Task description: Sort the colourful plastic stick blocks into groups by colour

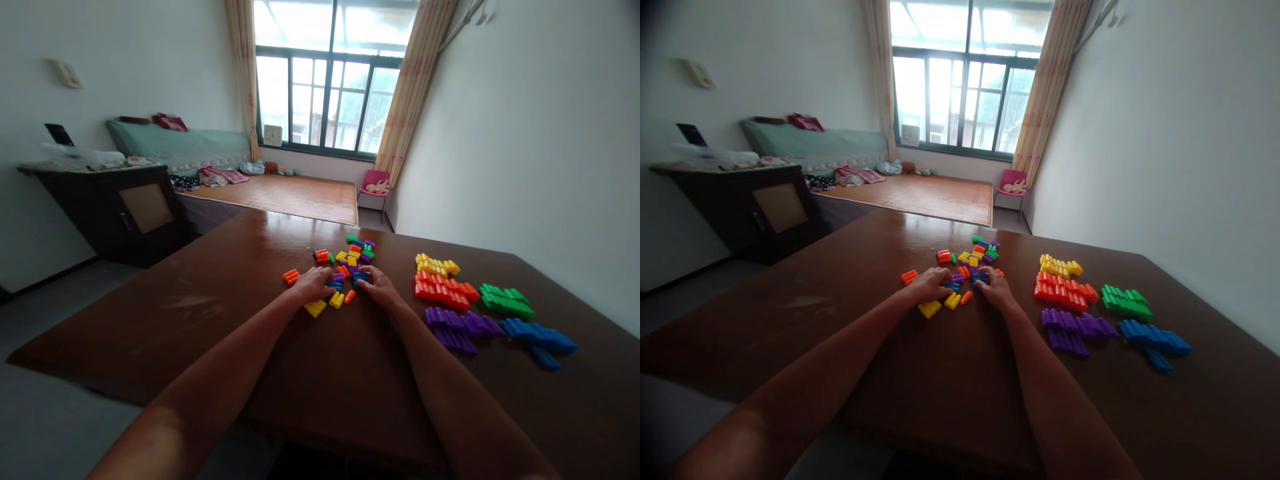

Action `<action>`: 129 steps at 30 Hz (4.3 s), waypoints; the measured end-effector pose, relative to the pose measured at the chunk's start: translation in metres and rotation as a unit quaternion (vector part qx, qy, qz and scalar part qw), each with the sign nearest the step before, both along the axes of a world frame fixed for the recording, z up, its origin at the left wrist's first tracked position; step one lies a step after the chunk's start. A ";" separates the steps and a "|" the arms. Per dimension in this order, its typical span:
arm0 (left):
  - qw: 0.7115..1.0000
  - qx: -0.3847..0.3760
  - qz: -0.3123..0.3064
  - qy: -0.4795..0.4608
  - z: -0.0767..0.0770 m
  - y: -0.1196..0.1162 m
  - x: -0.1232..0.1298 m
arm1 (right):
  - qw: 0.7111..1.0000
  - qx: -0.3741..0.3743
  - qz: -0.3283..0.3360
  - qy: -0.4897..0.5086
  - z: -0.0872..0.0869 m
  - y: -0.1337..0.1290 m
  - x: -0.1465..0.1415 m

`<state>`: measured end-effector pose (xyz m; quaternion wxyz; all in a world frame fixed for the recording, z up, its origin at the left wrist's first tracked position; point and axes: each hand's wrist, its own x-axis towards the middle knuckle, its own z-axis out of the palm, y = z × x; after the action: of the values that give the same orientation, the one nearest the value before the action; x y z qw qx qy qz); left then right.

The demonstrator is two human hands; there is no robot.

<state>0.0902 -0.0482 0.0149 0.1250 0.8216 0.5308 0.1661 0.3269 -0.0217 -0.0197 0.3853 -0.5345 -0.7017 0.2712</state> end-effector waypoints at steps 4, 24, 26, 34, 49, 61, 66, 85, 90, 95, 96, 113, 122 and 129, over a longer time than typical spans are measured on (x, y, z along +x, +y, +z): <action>0.997 0.009 -0.026 -0.075 -0.006 0.003 0.003 | 0.997 -0.018 -0.015 0.071 0.005 -0.001 0.002; 0.910 -0.096 0.008 -0.402 -0.011 0.008 0.012 | 0.957 -0.115 0.057 0.261 0.017 -0.014 -0.021; 0.946 -0.020 0.034 -0.322 -0.010 0.008 0.008 | 0.962 -0.105 0.027 0.250 0.013 -0.011 -0.018; 0.986 0.112 0.053 -0.114 -0.021 0.022 -0.014 | 0.972 -0.010 0.016 0.234 0.037 -0.013 -0.017; 0.990 0.127 0.003 -0.065 -0.019 0.026 -0.022 | 0.858 0.156 -0.478 0.106 0.018 -0.156 0.285; 0.986 0.164 0.025 -0.033 -0.009 0.024 -0.023 | 0.793 -0.022 -0.573 -0.204 -0.013 -0.181 0.334; 0.984 0.162 0.062 -0.027 -0.004 0.027 -0.034 | 0.787 0.141 -0.572 -0.181 -0.009 -0.182 0.326; 0.990 -0.005 -0.018 -0.141 -0.010 0.023 -0.029 | 0.970 0.180 -0.029 -0.163 0.055 -0.117 0.021; 0.978 -0.027 0.006 -0.208 -0.006 0.020 -0.029 | 0.979 0.145 -0.001 -0.140 0.041 -0.097 -0.009; 0.909 -0.112 -0.069 -0.396 -0.003 0.013 -0.005 | 0.993 0.112 0.007 -0.039 0.023 -0.095 -0.018; 0.889 -0.132 -0.095 -0.428 -0.002 0.010 0.002 | 0.994 0.104 0.013 -0.022 0.022 -0.096 -0.018; 0.926 -0.058 -0.072 -0.366 0.000 0.005 0.016 | 0.985 0.145 -0.087 0.025 0.040 -0.113 0.071; 0.933 -0.052 -0.045 -0.353 -0.003 0.010 0.008 | 0.854 0.159 -0.494 0.022 0.000 -0.153 0.310; 0.943 -0.027 -0.029 -0.329 0.004 0.006 0.006 | 0.844 0.075 -0.512 -0.139 -0.017 -0.170 0.327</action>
<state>0.0961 -0.0427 0.0189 0.3194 0.7322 0.4406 0.4096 0.6536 -0.1915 -0.0366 0.4065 -0.8193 -0.3929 -0.0955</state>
